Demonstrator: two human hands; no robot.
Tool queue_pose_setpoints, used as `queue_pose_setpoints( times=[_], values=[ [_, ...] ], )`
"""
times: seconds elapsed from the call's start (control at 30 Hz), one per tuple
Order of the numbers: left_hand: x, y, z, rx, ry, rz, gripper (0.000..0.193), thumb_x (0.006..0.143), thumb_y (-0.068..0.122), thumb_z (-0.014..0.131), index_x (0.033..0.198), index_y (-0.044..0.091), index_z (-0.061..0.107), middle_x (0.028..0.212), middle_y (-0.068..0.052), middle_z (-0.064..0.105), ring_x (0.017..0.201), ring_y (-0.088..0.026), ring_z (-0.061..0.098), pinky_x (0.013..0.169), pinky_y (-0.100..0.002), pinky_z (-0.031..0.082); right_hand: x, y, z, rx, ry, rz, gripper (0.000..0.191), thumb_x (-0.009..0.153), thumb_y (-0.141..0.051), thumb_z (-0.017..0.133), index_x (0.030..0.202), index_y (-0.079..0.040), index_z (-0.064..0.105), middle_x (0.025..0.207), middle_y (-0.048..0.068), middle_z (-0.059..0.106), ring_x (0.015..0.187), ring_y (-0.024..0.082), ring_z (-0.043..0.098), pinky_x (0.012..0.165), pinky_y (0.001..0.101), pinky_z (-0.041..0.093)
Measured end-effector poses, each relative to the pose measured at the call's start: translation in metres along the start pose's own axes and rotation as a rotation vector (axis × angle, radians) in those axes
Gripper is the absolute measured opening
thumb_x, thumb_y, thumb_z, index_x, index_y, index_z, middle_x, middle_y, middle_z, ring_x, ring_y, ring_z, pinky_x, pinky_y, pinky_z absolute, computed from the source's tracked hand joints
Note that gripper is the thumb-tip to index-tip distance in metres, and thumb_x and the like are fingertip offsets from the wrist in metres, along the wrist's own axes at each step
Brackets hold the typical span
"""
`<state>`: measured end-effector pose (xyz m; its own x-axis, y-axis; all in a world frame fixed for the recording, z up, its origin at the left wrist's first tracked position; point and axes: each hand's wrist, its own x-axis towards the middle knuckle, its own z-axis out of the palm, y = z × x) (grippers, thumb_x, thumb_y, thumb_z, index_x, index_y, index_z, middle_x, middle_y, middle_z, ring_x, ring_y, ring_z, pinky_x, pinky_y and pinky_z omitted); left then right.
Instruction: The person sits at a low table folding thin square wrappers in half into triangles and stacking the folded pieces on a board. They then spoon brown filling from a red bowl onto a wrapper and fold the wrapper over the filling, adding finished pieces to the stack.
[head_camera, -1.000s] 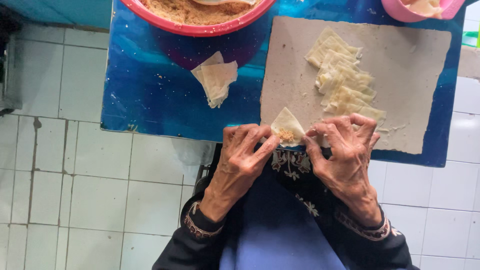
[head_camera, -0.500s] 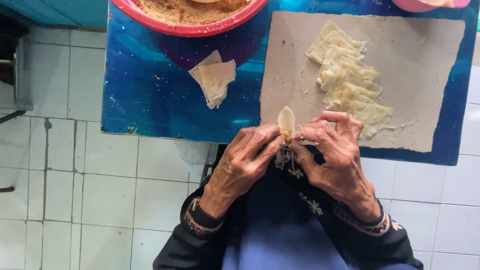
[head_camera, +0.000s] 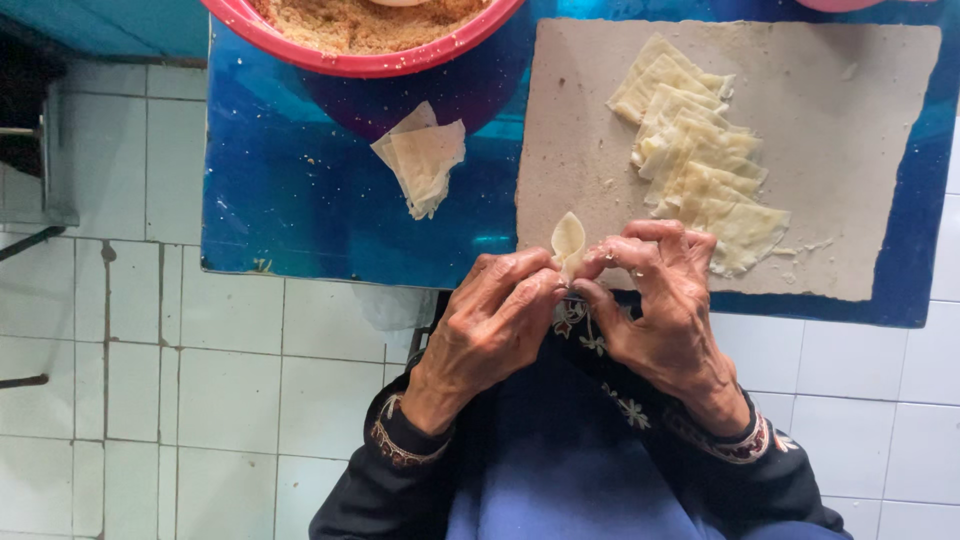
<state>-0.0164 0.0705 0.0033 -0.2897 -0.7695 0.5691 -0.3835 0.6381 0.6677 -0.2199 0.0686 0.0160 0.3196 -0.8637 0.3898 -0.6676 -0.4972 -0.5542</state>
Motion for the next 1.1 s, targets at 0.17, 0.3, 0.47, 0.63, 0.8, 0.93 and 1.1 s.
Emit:
queue_pose_setpoints(
  times=[0.17, 0.3, 0.47, 0.63, 0.8, 0.93, 1.1],
  values=[
    [-0.004, 0.000, 0.003, -0.018, 0.019, -0.017, 0.030, 0.093, -0.007, 0.076, 0.117, 0.003, 0.062, 0.116, -0.010, 0.065, 0.101, -0.028, 0.067, 0.089, -0.035, 0.056, 0.005, -0.004, 0.000, -0.113, -0.019, -0.065, 0.030, 0.084, -0.007, 0.085, 0.106, -0.015, 0.067, 0.107, -0.002, 0.070, 0.111, 0.027, 0.059, 0.096, 0.0454, 0.033],
    [-0.008, -0.002, 0.005, -0.039, 0.020, -0.056, 0.033, 0.093, -0.008, 0.074, 0.121, 0.003, 0.060, 0.120, -0.011, 0.065, 0.106, -0.029, 0.068, 0.093, -0.036, 0.058, 0.007, -0.007, -0.004, -0.169, -0.034, -0.114, 0.035, 0.077, -0.007, 0.085, 0.107, -0.017, 0.070, 0.105, -0.001, 0.070, 0.108, 0.028, 0.059, 0.094, 0.0471, 0.033],
    [-0.011, -0.004, 0.009, -0.055, 0.059, -0.115, 0.033, 0.095, -0.007, 0.075, 0.123, 0.003, 0.059, 0.123, -0.012, 0.066, 0.113, -0.028, 0.069, 0.096, -0.035, 0.060, 0.009, -0.007, -0.004, -0.150, -0.043, -0.111, 0.034, 0.077, -0.005, 0.084, 0.106, -0.016, 0.069, 0.106, -0.002, 0.070, 0.110, 0.029, 0.059, 0.094, 0.0479, 0.033],
    [-0.012, -0.006, 0.011, -0.088, 0.075, -0.152, 0.039, 0.091, -0.001, 0.080, 0.122, 0.002, 0.058, 0.122, -0.013, 0.065, 0.111, -0.029, 0.069, 0.094, -0.035, 0.059, 0.009, -0.004, -0.004, -0.122, -0.044, -0.098, 0.033, 0.079, -0.007, 0.085, 0.106, -0.016, 0.068, 0.107, -0.004, 0.070, 0.112, 0.027, 0.059, 0.096, 0.0480, 0.032],
    [-0.009, -0.006, 0.011, -0.072, 0.053, -0.138, 0.040, 0.090, -0.001, 0.082, 0.123, 0.004, 0.060, 0.116, -0.008, 0.070, 0.108, -0.023, 0.071, 0.092, -0.034, 0.057, 0.008, -0.003, -0.004, -0.171, -0.050, -0.118, 0.033, 0.079, -0.007, 0.084, 0.107, -0.018, 0.070, 0.107, -0.004, 0.069, 0.115, 0.029, 0.055, 0.096, 0.0480, 0.030],
    [-0.003, -0.005, 0.003, -0.055, -0.004, -0.071, 0.039, 0.090, -0.005, 0.079, 0.124, 0.003, 0.062, 0.115, -0.009, 0.071, 0.106, -0.023, 0.071, 0.089, -0.034, 0.055, 0.007, -0.003, -0.002, -0.178, -0.048, -0.115, 0.035, 0.080, -0.005, 0.083, 0.110, -0.018, 0.071, 0.107, -0.004, 0.068, 0.117, 0.029, 0.055, 0.097, 0.0482, 0.030],
    [0.003, -0.003, -0.009, 0.054, -0.084, -0.008, 0.031, 0.090, -0.008, 0.075, 0.118, 0.001, 0.066, 0.112, -0.007, 0.071, 0.109, -0.026, 0.067, 0.092, -0.035, 0.055, 0.006, -0.002, -0.003, -0.125, -0.044, -0.030, 0.031, 0.084, -0.008, 0.083, 0.107, -0.015, 0.064, 0.104, -0.006, 0.066, 0.122, 0.027, 0.057, 0.097, 0.0493, 0.028]
  ],
)
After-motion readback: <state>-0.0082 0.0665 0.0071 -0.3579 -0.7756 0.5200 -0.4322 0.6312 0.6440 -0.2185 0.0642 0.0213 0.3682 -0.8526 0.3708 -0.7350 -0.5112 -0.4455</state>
